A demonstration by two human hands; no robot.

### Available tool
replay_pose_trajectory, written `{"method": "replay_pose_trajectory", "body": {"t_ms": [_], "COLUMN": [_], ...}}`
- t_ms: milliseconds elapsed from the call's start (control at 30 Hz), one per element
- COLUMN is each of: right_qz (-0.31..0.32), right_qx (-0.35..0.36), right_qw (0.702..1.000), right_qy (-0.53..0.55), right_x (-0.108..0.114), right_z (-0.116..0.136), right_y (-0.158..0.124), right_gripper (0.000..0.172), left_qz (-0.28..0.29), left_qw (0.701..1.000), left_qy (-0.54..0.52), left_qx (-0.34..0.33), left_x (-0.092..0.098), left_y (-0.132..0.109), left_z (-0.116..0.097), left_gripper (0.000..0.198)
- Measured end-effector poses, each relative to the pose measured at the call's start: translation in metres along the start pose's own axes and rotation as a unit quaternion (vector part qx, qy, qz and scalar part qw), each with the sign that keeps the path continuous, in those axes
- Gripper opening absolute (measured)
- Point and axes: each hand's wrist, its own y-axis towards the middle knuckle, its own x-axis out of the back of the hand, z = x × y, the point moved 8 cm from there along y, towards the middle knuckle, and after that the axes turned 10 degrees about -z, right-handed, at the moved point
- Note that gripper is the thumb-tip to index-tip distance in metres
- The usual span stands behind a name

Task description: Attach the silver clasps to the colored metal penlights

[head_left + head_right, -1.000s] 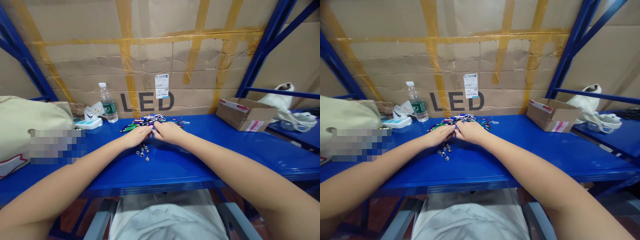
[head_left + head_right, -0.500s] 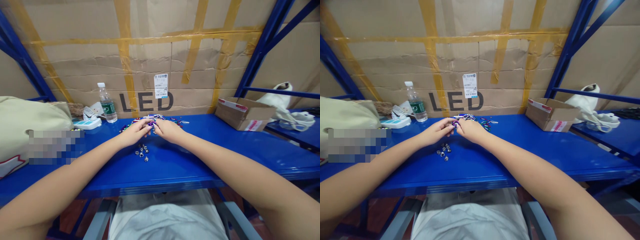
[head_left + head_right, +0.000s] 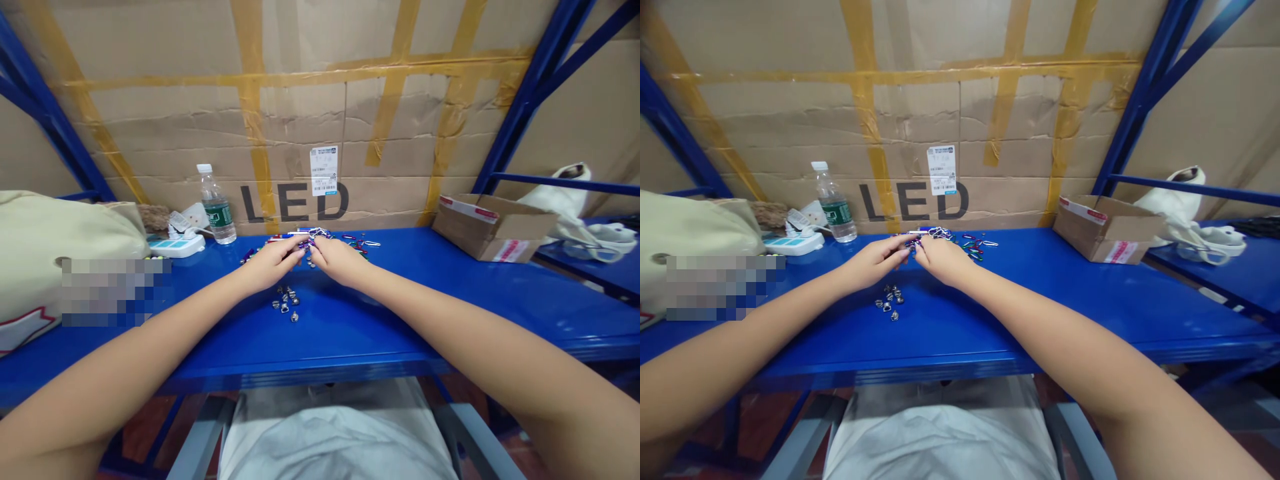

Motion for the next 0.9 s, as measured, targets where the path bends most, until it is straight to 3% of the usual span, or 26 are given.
{"method": "replay_pose_trajectory", "body": {"t_ms": [200,433,567,700,767,900], "right_qz": [-0.001,0.020,0.068,0.153,0.167,0.214], "right_qx": [0.018,0.000,-0.038,-0.015,-0.007,-0.013], "right_qw": [1.000,1.000,0.997,0.988,0.986,0.975], "right_qy": [-0.010,0.000,-0.011,0.007,0.024,0.055], "right_x": [-0.001,-0.003,-0.005,-0.008,-0.007,-0.011], "right_z": [0.006,-0.010,-0.040,-0.050,-0.049,-0.044], "right_y": [-0.002,0.001,0.002,-0.003,-0.005,-0.012], "right_gripper": [0.036,0.039,0.031,0.024,0.026,0.024], "left_qz": [-0.055,-0.034,-0.063,-0.021,-0.026,-0.013], "left_qw": [0.996,0.998,0.992,0.983,0.970,0.950], "left_qy": [0.060,0.004,0.082,0.170,0.232,0.290], "left_qx": [-0.020,0.044,0.076,0.058,0.059,0.113], "left_x": [0.006,0.014,0.017,0.003,0.010,0.044], "left_y": [0.003,0.008,0.012,0.018,0.020,0.011], "left_z": [-0.002,0.030,0.057,0.071,0.077,0.098], "left_gripper": [0.034,0.037,0.030,0.031,0.032,0.028]}}
